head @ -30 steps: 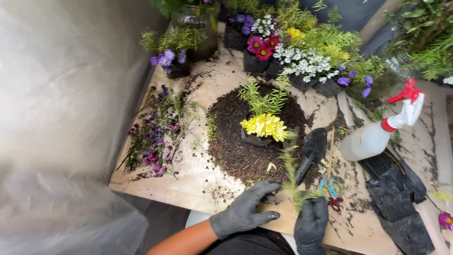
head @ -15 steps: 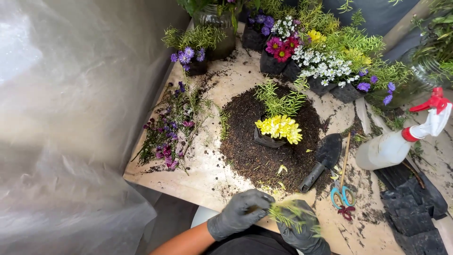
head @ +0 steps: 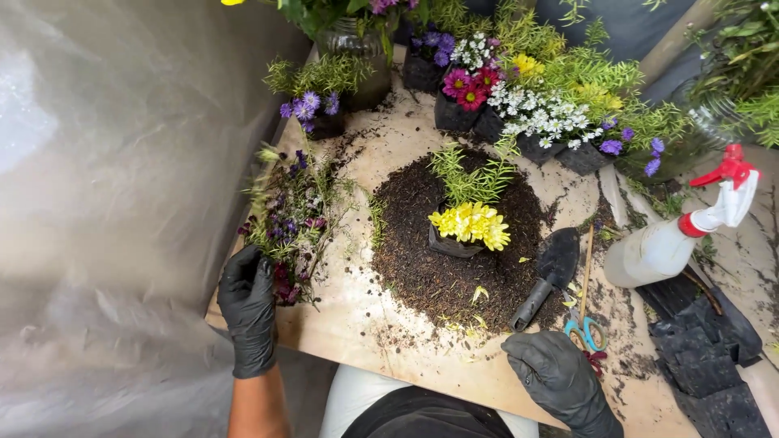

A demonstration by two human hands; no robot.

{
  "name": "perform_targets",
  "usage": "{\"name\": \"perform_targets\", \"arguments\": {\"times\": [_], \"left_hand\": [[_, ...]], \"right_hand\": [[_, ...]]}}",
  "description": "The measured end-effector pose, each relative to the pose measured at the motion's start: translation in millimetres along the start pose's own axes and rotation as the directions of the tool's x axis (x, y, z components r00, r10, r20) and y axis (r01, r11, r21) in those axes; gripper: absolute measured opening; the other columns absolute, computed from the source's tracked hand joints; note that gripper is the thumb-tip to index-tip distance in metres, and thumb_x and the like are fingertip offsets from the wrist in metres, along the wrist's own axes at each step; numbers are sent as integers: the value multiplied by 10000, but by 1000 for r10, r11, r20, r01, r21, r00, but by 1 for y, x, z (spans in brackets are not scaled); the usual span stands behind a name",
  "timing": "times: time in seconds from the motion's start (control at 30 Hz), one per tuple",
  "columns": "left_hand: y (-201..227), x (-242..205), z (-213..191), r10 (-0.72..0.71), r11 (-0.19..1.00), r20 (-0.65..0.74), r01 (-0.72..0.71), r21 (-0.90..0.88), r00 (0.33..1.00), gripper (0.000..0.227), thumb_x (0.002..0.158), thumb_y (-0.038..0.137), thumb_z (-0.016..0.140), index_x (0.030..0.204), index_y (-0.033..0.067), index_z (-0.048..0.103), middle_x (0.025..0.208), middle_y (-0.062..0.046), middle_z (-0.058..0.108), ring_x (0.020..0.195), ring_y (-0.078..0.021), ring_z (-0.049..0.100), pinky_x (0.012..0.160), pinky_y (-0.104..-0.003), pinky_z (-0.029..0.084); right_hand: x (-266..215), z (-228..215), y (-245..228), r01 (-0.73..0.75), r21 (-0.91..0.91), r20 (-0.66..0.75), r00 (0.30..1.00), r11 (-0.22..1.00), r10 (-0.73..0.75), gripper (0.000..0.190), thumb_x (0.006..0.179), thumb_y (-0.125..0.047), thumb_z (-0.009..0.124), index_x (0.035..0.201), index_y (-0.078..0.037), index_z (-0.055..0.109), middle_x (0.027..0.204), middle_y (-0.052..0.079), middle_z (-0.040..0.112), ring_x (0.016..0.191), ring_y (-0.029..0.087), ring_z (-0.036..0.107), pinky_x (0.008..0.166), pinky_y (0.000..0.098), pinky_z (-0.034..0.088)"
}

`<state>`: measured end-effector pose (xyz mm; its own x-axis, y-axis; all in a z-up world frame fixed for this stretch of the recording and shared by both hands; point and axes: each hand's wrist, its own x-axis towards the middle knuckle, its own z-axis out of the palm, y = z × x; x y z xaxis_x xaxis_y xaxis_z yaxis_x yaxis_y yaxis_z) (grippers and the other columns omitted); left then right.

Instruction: The person arranges yellow flowers into a small black pot filled with soil. They use shears to trim the flower stems and a wooden stick to adjust the soil around the base of the flowers. The person also uses a spray bottle to mist the arrangement and adds more soil to the pot.

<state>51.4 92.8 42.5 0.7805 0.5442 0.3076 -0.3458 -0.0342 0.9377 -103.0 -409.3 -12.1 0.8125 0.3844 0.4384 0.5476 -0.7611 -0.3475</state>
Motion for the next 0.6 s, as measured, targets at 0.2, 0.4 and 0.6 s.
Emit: {"name": "perform_targets", "arguments": {"times": [0.2,0.4,0.6], "left_hand": [[22,17,0,343,707,419,-525,474,841,318,1022,176,589,1303,48,668,1431,-237,587,1364,-418,559,1157,-513,470],[28,-3,16,566,671,400,-685,285,721,367,1007,68,560,1370,33,603,1578,-201,389,1459,-362,469,1229,-471,452],[28,-27,68,494,797,501,-600,65,711,258,993,100,626,1248,101,661,1346,-148,591,1248,-274,596,1071,-395,529]], "right_hand": [[22,-45,-18,-189,108,101,979,976,178,433,867,-311,776,1289,-250,698,1307,-29,726,1132,236,717,972,451,553],[23,-64,-10,-461,185,316,864,868,392,612,855,-377,783,1430,-300,588,1479,9,599,1352,311,582,1131,565,504],[60,-62,-19,-560,236,539,756,794,372,676,891,-369,778,1513,-309,520,1579,9,502,1453,212,492,1177,424,394]]}}
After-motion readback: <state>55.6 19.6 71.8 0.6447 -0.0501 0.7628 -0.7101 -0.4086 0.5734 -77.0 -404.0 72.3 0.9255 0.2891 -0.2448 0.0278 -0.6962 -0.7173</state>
